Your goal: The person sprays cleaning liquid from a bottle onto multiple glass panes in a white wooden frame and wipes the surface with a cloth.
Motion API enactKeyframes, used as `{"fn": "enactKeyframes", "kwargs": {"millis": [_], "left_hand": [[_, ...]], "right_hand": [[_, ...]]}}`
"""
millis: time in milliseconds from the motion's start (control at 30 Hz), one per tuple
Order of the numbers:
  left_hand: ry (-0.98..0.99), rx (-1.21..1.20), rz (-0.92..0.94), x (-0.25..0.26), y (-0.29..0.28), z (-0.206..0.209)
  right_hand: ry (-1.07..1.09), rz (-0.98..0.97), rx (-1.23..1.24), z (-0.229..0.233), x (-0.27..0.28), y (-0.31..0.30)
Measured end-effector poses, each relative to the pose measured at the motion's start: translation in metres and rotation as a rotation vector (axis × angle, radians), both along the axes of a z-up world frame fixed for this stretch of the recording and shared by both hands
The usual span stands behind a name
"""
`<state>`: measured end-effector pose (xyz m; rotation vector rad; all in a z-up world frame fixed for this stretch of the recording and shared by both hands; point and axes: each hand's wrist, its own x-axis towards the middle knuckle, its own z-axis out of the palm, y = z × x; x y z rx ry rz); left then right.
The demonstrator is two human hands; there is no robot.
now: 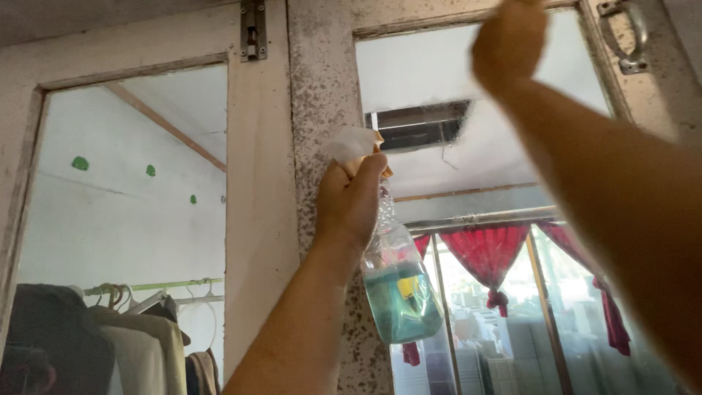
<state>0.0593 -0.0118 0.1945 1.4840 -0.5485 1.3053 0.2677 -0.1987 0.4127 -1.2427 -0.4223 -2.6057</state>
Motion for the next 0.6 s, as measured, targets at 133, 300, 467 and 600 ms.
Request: {"fn": "enactKeyframes", "kwargs": {"millis": [133, 300, 467, 600], "left_hand": [[-0.043, -0.013, 0.021, 0.0, -0.002, 0.001], [-0.041, -0.004, 0.021, 0.002, -0.007, 0.002], [-0.019, 0.012, -0.003, 0.002, -0.005, 0.001], [-0.061, 0.055, 0.016, 0.004, -0.002, -0.003]], "right_hand": [[-0.141, 0.077, -0.143, -0.007, -0.063, 0.105], [-0.021, 0.143, -0.179, -0.011, -0.088, 0.1], [0.004, -0.029, -0.085, -0.012, -0.043, 0.009], [0.002, -0.06, 0.08, -0.036, -0.017, -0.07]]}}
